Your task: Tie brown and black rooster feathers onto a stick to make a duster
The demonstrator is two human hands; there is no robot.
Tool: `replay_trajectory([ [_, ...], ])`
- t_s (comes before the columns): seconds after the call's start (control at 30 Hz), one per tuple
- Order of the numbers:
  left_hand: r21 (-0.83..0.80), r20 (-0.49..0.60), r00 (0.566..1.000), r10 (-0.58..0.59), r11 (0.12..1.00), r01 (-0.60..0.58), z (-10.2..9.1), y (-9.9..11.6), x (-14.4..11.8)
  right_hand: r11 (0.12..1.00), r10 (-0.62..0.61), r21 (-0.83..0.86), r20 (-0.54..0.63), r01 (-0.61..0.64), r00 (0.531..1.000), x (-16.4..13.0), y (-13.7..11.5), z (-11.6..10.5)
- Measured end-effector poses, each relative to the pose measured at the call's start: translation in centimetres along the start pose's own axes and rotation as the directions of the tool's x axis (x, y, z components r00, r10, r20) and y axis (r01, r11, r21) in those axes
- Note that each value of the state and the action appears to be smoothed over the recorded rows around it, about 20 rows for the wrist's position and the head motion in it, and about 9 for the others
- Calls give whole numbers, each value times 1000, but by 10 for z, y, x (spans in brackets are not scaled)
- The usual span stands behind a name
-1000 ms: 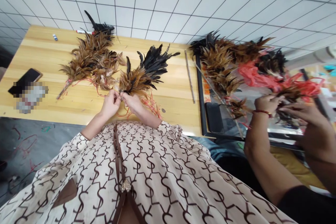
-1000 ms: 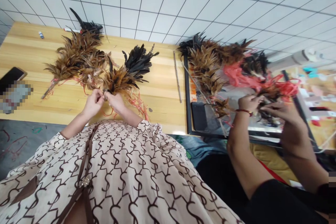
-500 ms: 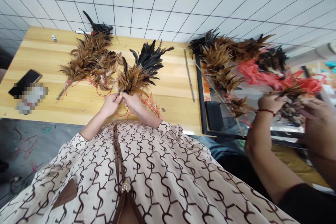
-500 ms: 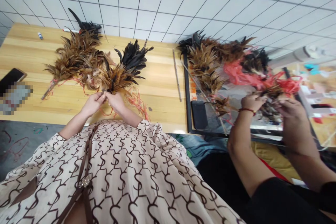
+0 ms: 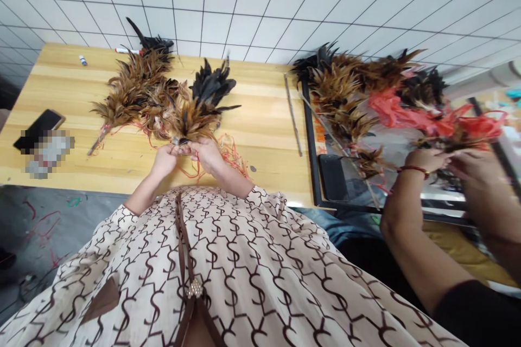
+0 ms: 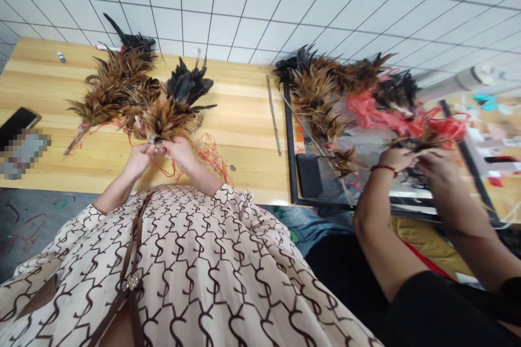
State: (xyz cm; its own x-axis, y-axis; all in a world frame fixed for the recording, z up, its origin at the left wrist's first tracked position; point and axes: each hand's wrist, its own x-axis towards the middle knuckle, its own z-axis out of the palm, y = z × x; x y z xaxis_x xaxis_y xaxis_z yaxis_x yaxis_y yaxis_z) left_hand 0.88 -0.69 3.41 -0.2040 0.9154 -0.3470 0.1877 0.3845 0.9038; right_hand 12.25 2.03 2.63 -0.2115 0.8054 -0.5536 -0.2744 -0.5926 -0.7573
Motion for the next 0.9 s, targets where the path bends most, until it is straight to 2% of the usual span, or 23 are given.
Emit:
replay_trajectory([
  [0.13,-186,1,993,-119,976,117,-5,7,-3,976,20,213,85,-38,996,-6,-13,-4],
  [0.2,-221,-7,989,-145,965,140,-7,8,-2,975,27,217,88,-45,996,-12,-15,-5],
  [0.27,-214,-24,987,-160,965,151,-9,6,0,989,-10,150,85,-3,996,-21,-16,-5],
  [0.33,-142,-65,990,-128,983,118,-11,2,4,997,-78,13,115,77,990,-31,-16,-2],
  [0.43,152,-115,993,27,988,-9,-10,-6,7,927,-199,-263,255,266,946,-41,-20,7],
  [0.5,438,-64,991,119,895,-79,-6,-11,7,819,-250,-407,381,404,890,-40,-25,15],
  [0.57,671,29,989,143,731,-125,1,-13,3,711,-242,-502,483,492,842,-33,-32,22],
  [0.6,746,69,987,145,650,-147,5,-13,0,672,-222,-539,508,508,832,-27,-36,26],
  [0.63,783,97,985,143,600,-164,8,-12,-3,644,-200,-573,513,507,834,-20,-39,29],
  [0.7,844,190,971,147,480,-238,14,-8,-10,624,-176,-630,463,463,869,-7,-45,35],
  [0.8,896,292,942,167,298,-331,18,0,-19,669,-183,-658,304,345,935,8,-49,43],
  [0.9,906,320,928,188,227,-358,17,6,-25,735,-166,-635,174,239,971,13,-49,49],
])
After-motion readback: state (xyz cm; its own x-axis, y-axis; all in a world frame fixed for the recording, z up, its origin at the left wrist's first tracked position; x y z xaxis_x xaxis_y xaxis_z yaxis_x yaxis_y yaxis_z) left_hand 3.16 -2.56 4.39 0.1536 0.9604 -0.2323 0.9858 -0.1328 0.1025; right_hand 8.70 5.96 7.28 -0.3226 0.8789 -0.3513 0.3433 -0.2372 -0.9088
